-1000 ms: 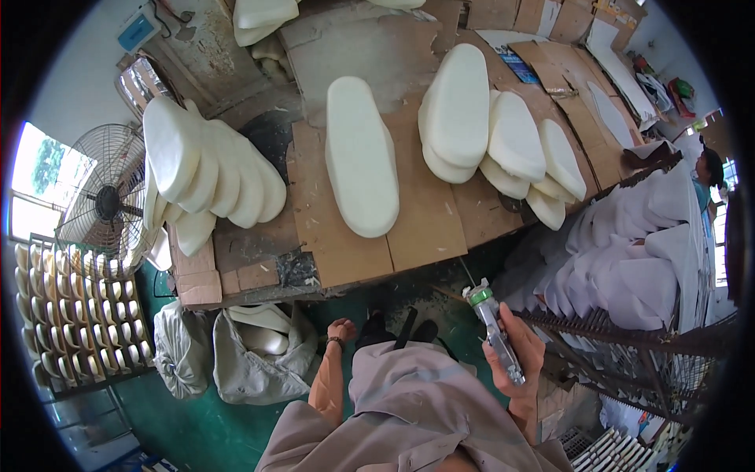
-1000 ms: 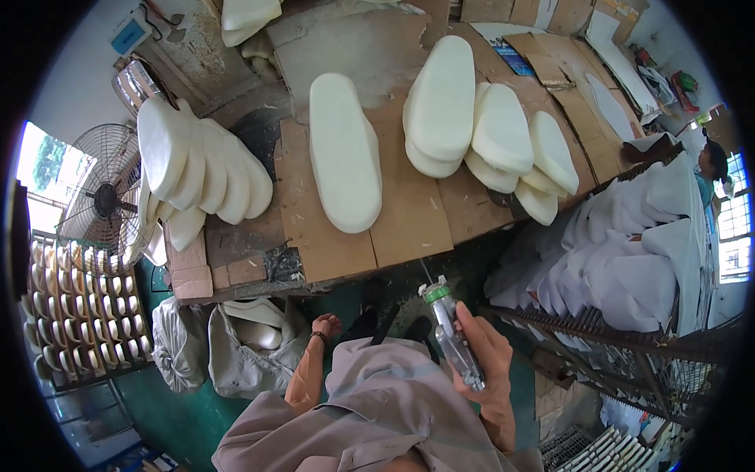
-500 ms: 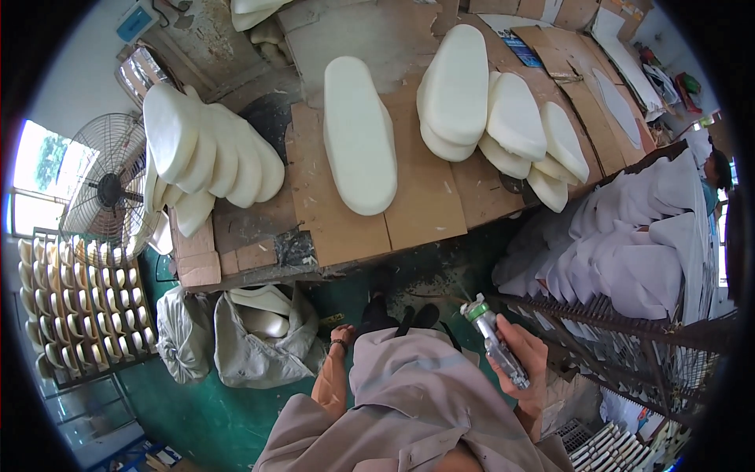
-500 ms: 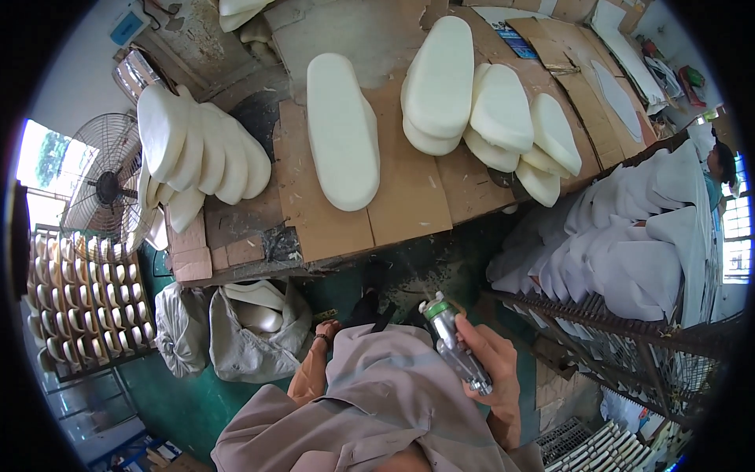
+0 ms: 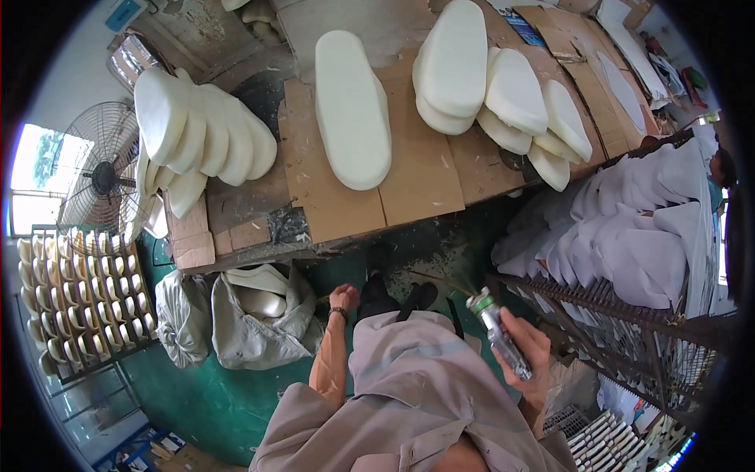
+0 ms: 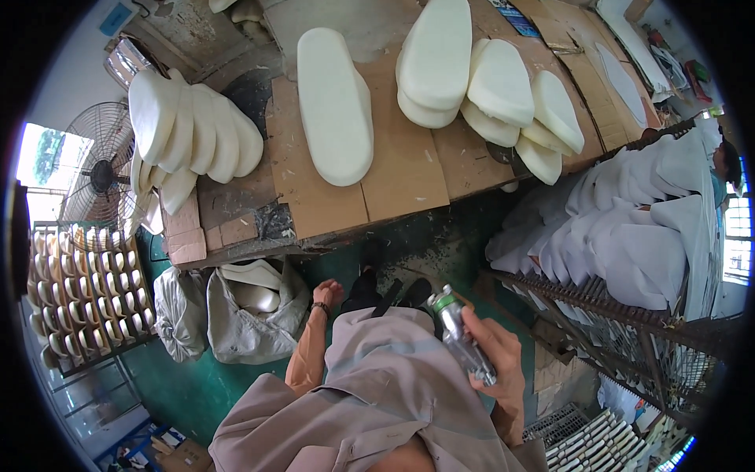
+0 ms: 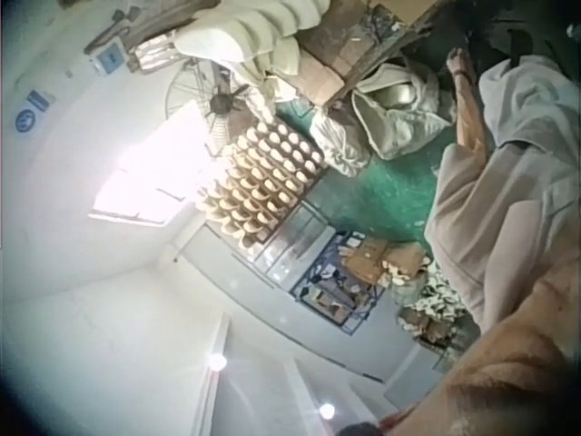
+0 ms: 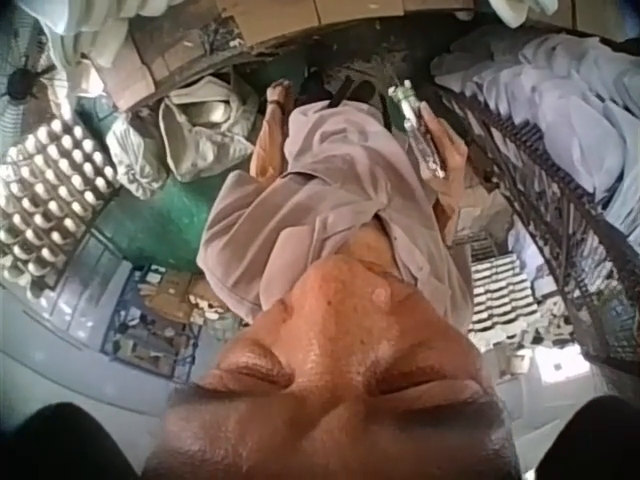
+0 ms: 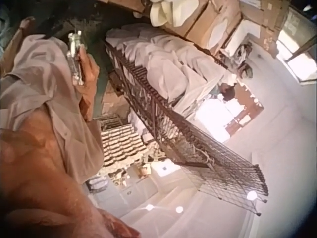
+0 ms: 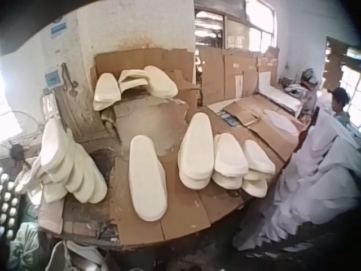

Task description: Organizing and applying adhesive to foam pads in a manufacturing facility.

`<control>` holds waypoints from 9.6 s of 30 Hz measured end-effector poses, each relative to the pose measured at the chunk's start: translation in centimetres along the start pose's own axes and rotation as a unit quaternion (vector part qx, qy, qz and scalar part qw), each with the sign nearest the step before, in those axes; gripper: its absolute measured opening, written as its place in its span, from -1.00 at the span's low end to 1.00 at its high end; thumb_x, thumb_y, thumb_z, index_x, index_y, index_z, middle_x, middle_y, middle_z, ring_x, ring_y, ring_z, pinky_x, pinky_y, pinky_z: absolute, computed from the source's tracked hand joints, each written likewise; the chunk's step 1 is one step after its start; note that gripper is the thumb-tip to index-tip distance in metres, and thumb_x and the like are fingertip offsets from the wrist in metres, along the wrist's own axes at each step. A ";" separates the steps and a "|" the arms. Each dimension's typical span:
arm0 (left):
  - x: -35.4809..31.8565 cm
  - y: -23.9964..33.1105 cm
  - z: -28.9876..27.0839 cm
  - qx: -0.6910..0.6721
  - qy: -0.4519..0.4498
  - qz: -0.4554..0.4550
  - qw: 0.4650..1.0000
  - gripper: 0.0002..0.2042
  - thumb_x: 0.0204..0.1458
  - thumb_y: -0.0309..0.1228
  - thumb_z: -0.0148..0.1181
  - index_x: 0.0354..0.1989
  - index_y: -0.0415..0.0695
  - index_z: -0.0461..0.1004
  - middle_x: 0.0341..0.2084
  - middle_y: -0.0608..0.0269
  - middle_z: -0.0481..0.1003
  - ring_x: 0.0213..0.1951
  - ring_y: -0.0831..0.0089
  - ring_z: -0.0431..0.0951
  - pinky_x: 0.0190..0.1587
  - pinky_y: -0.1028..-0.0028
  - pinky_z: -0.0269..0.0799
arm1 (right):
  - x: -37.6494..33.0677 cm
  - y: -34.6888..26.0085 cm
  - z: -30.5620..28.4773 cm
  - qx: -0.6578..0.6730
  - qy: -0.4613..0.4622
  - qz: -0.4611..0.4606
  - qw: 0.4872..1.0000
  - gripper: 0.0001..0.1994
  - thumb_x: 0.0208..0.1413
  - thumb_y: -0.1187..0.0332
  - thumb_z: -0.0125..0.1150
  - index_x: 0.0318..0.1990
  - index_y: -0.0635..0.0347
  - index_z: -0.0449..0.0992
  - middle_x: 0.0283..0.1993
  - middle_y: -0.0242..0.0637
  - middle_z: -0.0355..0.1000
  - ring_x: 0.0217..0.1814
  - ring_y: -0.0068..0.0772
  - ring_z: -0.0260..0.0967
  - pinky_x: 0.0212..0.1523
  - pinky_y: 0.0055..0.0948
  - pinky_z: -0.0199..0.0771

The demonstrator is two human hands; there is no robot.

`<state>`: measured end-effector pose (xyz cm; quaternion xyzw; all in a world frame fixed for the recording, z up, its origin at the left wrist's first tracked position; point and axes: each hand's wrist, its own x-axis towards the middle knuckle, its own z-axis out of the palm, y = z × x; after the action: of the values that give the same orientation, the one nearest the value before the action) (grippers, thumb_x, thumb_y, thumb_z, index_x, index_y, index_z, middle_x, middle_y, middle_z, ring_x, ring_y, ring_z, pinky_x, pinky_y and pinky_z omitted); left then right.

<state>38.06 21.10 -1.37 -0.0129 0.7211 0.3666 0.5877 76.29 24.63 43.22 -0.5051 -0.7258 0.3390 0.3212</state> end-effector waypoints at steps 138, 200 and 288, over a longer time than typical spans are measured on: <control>2.8 17.7 16.6 -0.219 -0.179 0.150 0.947 -0.52 0.28 -0.18 0.14 0.23 -0.22 0.23 0.10 0.02 0.42 0.08 0.13 0.52 0.08 0.01 0.56 | 9.8 0.3 2.3 -0.012 0.078 0.023 0.997 -0.49 -0.07 0.55 0.29 0.13 0.47 0.46 -0.30 -0.09 0.47 -0.38 -0.28 0.44 -0.33 -0.45 0.43; -2.4 25.5 17.0 -0.316 -0.338 0.234 0.855 -0.43 0.17 -0.29 0.29 0.30 -0.19 0.24 0.19 0.23 0.42 0.21 0.27 0.44 0.29 0.19 0.37 | 7.6 4.0 1.2 0.054 0.066 0.081 0.993 -0.50 0.04 0.58 0.27 0.20 0.41 0.42 -0.19 -0.05 0.51 -0.27 -0.28 0.49 -0.21 -0.43 0.46; -17.1 -24.6 -22.7 -0.339 0.321 -0.112 0.877 -0.62 0.12 -0.37 0.28 0.12 -0.12 0.48 -0.21 0.25 0.62 -0.30 0.47 0.63 -0.37 0.39 0.65 | 13.1 13.8 43.0 -0.125 -0.364 -0.149 0.911 -0.50 0.09 0.27 0.20 0.14 0.42 0.45 0.20 0.21 0.39 0.26 0.21 0.33 0.32 -0.10 0.27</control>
<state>35.39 -16.30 1.58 -0.4091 0.6955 0.4962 0.3205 44.91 33.47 9.31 -0.2683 -0.8958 0.3541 0.0155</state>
